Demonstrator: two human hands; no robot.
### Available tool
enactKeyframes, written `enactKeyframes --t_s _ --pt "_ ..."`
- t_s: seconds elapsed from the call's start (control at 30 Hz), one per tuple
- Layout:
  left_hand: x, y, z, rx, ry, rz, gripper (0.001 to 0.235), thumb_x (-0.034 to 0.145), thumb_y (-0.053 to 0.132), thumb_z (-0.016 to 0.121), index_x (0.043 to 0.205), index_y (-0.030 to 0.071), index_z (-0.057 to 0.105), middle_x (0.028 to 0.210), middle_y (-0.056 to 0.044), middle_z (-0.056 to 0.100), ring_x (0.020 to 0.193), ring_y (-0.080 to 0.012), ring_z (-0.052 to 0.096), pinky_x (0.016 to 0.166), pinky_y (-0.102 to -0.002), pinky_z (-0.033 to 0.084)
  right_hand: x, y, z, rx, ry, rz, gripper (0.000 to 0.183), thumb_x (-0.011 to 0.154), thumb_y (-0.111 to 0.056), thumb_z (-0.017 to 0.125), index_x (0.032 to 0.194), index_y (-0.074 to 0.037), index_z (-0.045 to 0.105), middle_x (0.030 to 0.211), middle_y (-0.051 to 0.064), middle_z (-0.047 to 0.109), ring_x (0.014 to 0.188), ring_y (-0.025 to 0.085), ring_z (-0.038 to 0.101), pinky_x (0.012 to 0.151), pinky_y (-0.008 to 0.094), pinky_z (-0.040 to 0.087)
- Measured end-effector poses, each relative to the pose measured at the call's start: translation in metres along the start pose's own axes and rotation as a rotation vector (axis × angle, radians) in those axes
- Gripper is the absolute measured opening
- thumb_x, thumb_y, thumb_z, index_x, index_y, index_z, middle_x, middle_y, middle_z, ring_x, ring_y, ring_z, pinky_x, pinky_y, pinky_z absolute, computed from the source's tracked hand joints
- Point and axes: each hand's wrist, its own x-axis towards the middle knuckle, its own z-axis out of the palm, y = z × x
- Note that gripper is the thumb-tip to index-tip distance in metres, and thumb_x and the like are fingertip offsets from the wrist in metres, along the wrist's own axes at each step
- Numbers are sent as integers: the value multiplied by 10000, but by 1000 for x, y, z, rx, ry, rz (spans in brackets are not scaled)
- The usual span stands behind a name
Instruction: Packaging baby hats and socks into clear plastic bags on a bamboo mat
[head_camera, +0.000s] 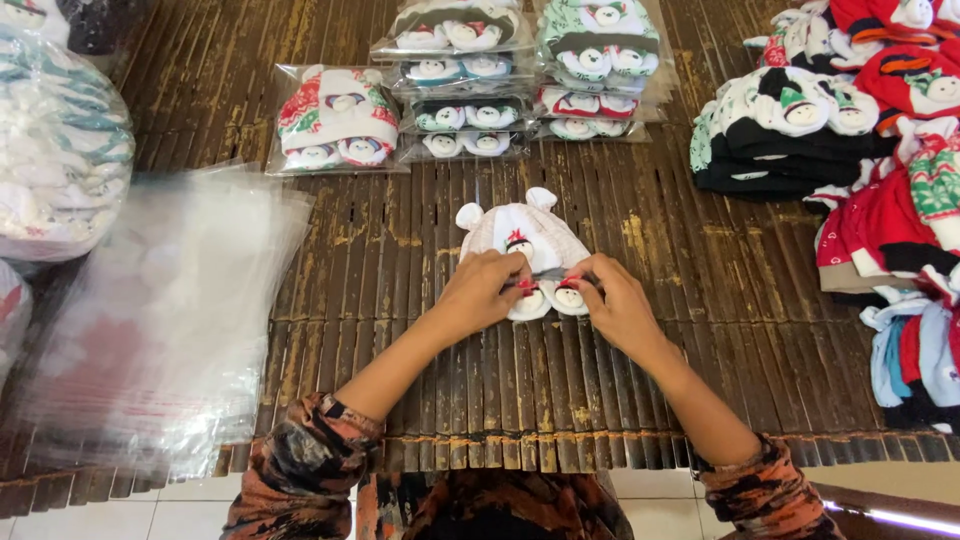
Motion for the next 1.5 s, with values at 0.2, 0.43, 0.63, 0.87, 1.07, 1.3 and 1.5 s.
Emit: enactKeyframes --t_s 0.2,0.43,0.63,0.87,1.07,1.3,1.5 --pt "-8 8 -6 95 9 -165 355 906 121 640 1227 161 493 904 -185 739 885 -465 719 771 -546 543 0 20 21 -2 80 20 261 907 -42 712 1150 -68 622 962 179 716 888 346 703 774 417 559" --pt "-20 8 -19 12 73 -236 484 916 117 617 1358 202 440 914 -155 747 854 -459 715 751 -543 545 2 3 8 241 130 106 248 951 -24 676 1183 -61 597 918 134 754 769 189 678 693 326 550" --pt "-67 -7 -95 176 209 -179 324 907 41 659 1211 139 714 927 -124 764 870 -336 744 763 -428 592 4 6 -9 391 155 131 195 986 17 597 1180 -7 603 976 176 726 832 197 654 666 262 558" --pt "-162 -112 -210 614 128 -766 462 736 211 887 1156 102 729 1093 -130 737 1040 -345 679 934 -448 553 -5 -18 -37 355 185 139 140 1001 -7 606 1138 -5 633 981 130 716 804 140 628 671 237 534" --pt "-199 -173 -229 167 212 -952 171 829 124 853 937 17 774 827 -92 728 668 -198 564 607 -334 438 -3 -24 -32 356 120 146 203 954 62 586 1140 -5 634 980 102 712 776 127 622 669 237 515" --pt "-186 -151 -228 -90 449 -548 85 935 18 726 997 -39 740 771 -111 681 635 -158 559 586 -255 442 -1 -48 -24 387 -7 114 208 962 36 589 1163 16 639 945 105 719 760 111 629 635 210 488" --pt "-82 -6 -151 -12 720 -137 76 900 94 779 853 72 724 737 -149 692 638 -303 686 570 -389 556 17 -98 27 473 -310 90 560 913 -155 657 1446 -82 504 1292 172 679 945 188 664 660 262 597"
